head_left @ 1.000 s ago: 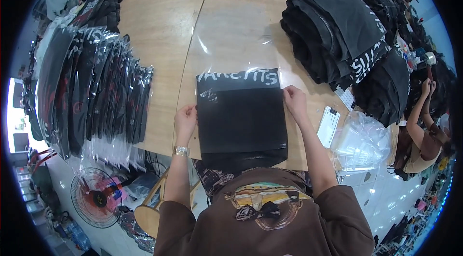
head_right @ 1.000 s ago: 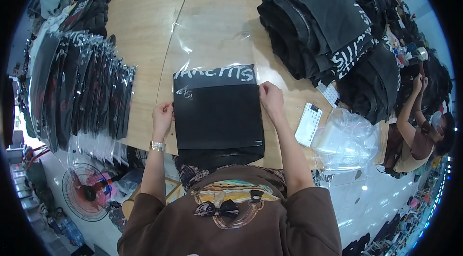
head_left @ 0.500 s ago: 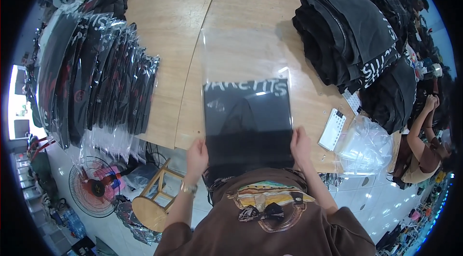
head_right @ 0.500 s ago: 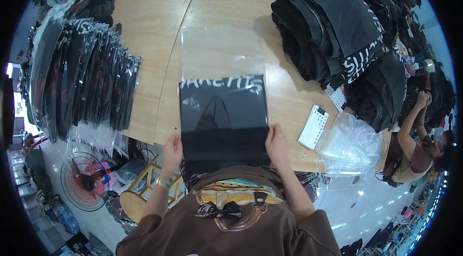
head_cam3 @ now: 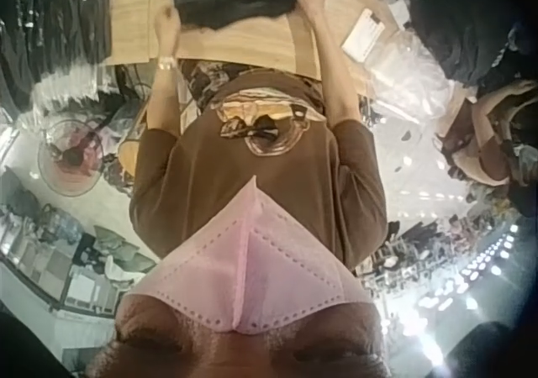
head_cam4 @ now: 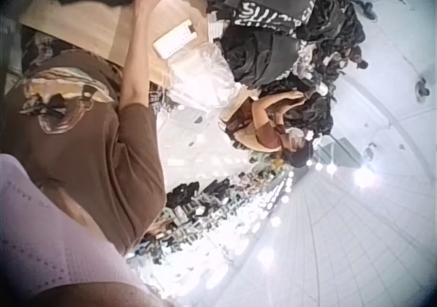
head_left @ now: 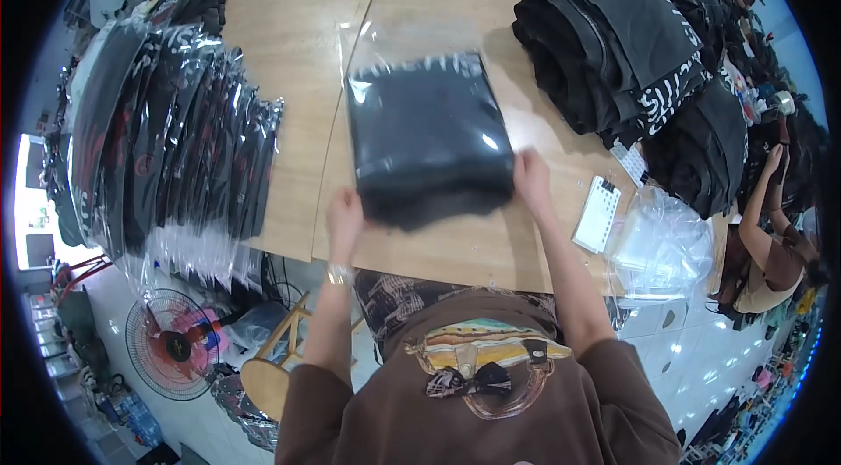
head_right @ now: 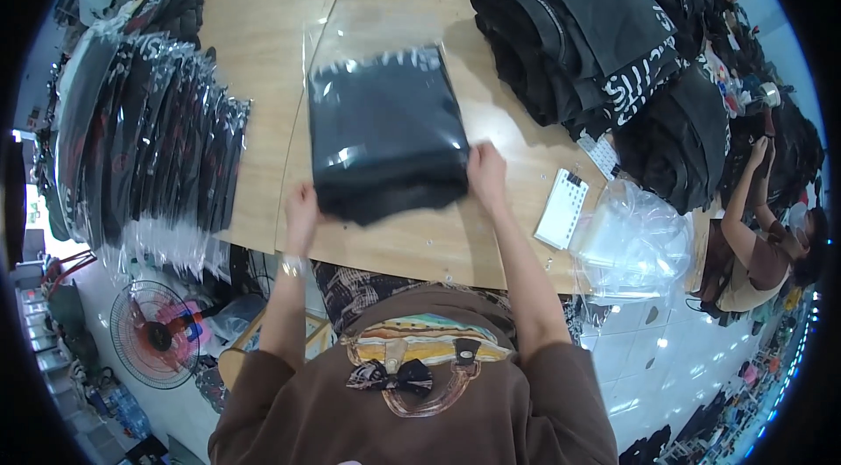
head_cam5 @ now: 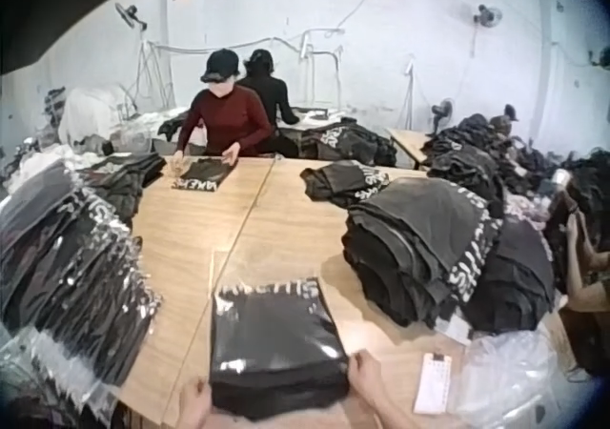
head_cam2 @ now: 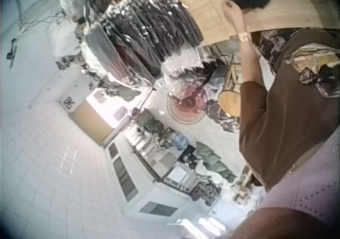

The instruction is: Packing folded black t-shirts into individual clear plastic bags and sealing them.

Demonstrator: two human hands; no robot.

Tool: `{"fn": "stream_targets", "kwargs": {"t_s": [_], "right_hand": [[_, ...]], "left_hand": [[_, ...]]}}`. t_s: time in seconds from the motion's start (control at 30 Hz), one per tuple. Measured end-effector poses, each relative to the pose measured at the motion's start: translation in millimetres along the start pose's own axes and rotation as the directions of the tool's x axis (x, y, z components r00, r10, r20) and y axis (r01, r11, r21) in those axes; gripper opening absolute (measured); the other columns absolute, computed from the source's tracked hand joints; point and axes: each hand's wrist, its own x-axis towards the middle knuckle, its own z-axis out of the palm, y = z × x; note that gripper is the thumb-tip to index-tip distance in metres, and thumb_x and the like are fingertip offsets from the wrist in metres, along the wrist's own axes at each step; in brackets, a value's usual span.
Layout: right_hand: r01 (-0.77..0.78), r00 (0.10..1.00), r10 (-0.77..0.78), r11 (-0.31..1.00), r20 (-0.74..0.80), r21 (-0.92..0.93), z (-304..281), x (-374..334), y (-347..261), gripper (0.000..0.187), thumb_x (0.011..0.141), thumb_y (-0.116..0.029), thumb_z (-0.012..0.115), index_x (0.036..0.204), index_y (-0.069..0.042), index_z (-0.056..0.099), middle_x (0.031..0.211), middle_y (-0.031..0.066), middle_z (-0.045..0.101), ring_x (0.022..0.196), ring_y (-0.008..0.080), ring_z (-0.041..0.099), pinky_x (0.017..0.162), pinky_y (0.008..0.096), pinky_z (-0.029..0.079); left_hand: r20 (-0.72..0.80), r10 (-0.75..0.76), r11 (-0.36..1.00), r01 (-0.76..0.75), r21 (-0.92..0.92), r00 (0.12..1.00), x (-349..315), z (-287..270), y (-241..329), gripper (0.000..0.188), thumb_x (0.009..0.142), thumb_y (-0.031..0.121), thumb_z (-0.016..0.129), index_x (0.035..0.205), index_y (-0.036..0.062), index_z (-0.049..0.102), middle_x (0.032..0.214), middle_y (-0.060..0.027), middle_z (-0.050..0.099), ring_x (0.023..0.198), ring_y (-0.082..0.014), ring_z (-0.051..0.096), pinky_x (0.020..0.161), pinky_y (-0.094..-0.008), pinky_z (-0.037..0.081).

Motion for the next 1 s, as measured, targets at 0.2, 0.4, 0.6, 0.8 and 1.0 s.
{"fn": "stream_targets", "kwargs": {"t_s": [0.2,0.4,0.6,0.8,1.0], "right_hand": [[-0.130,0.979,0.150,0.981,0.141,-0.144,-2,-9,-2,0.019,0.084,-0.013,0.046,0.080,0.003,0.057,0.072,0.0254,0.059,0.075,0.0382,0.060,0.068,0.0432,0.047],[-0.058,0.998,0.059,0.998,0.031,-0.035,15,47,-11,0.023,0.085,-0.017,0.047,0.079,0.003,0.057,0.077,0.0250,0.059,0.075,0.0396,0.058,0.067,0.0443,0.047],[-0.301,0.923,0.305,0.952,0.234,-0.054,1,15,-13,0.022,0.084,-0.016,0.047,0.080,0.003,0.057,0.076,0.0258,0.059,0.074,0.0407,0.058,0.067,0.0449,0.047],[-0.249,0.964,0.248,0.968,0.091,-0.001,-1,20,-12,0.023,0.086,-0.019,0.048,0.080,0.002,0.056,0.068,0.0209,0.060,0.060,0.0332,0.061,0.056,0.0397,0.048],[-0.127,0.973,0.172,0.955,0.154,-0.268,-44,-23,14,0.018,0.084,-0.019,0.052,0.083,-0.001,0.057,0.070,0.0175,0.063,0.065,0.0319,0.062,0.060,0.0425,0.048]], "left_hand": [[0.172,-0.160,0.966,0.189,-0.173,0.972,-15,-5,-14,0.024,0.093,0.023,0.038,0.091,0.0013,0.049,0.062,-0.0051,0.053,0.055,-0.0160,0.061,0.041,-0.0254,0.046],[-0.059,0.061,0.992,-0.055,0.110,0.996,13,11,-18,0.018,0.085,0.013,0.045,0.077,0.0009,0.057,0.065,-0.0108,0.062,0.052,-0.0179,0.061,0.048,-0.0328,0.048],[0.069,-0.228,0.967,0.234,-0.096,0.971,-41,6,9,0.019,0.091,0.017,0.042,0.083,0.0020,0.051,0.064,-0.0049,0.058,0.049,-0.0133,0.059,0.038,-0.0238,0.042],[0.007,-0.107,0.986,0.107,-0.127,0.994,-44,7,25,0.015,0.090,0.015,0.045,0.091,0.0023,0.053,0.068,-0.0053,0.060,0.050,-0.0134,0.060,0.038,-0.0217,0.042],[0.289,-0.197,0.954,0.251,-0.162,0.937,-78,-8,-8,0.014,0.086,0.014,0.051,0.088,0.0011,0.058,0.068,-0.0045,0.062,0.058,-0.0108,0.061,0.047,-0.0216,0.046]]}}
